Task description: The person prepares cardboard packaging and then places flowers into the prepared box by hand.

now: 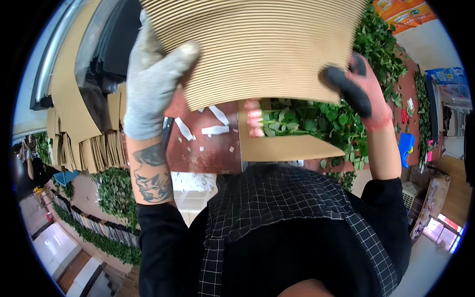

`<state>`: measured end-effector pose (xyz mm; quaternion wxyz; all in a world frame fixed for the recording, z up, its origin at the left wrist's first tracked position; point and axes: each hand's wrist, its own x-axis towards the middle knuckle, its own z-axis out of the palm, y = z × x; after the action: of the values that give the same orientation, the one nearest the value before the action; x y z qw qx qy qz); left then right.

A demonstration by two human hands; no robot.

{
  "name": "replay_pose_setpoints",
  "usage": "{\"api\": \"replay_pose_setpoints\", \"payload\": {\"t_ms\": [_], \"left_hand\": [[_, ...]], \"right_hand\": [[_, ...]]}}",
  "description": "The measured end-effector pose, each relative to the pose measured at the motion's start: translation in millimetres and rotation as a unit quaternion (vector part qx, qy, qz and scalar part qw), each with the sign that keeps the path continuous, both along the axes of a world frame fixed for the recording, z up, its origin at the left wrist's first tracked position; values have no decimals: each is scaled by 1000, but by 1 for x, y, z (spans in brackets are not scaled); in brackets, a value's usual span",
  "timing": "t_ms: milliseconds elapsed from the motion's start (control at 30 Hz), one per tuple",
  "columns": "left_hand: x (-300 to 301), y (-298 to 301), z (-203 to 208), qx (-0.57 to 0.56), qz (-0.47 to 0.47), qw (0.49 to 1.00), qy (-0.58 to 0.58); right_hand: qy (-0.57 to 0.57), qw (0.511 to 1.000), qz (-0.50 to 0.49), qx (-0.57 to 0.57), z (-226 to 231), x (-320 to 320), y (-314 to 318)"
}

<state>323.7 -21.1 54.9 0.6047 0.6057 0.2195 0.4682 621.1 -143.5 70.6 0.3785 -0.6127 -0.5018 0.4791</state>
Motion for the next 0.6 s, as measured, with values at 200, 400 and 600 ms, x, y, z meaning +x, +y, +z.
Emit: {"api": "replay_pose_setpoints", "payload": {"t_ms": [200, 400, 600], "left_hand": [[17, -57, -102, -83, -37, 923, 375], [29, -90, -177, -190, -46, 888, 416], [36, -75, -210, -276, -99, 831, 472]], "right_hand": [[78, 989, -108, -59, -83, 27, -77], [143, 984, -76, -69, -171, 28, -91], [-384, 915, 47, 117, -190, 32, -88]]}}
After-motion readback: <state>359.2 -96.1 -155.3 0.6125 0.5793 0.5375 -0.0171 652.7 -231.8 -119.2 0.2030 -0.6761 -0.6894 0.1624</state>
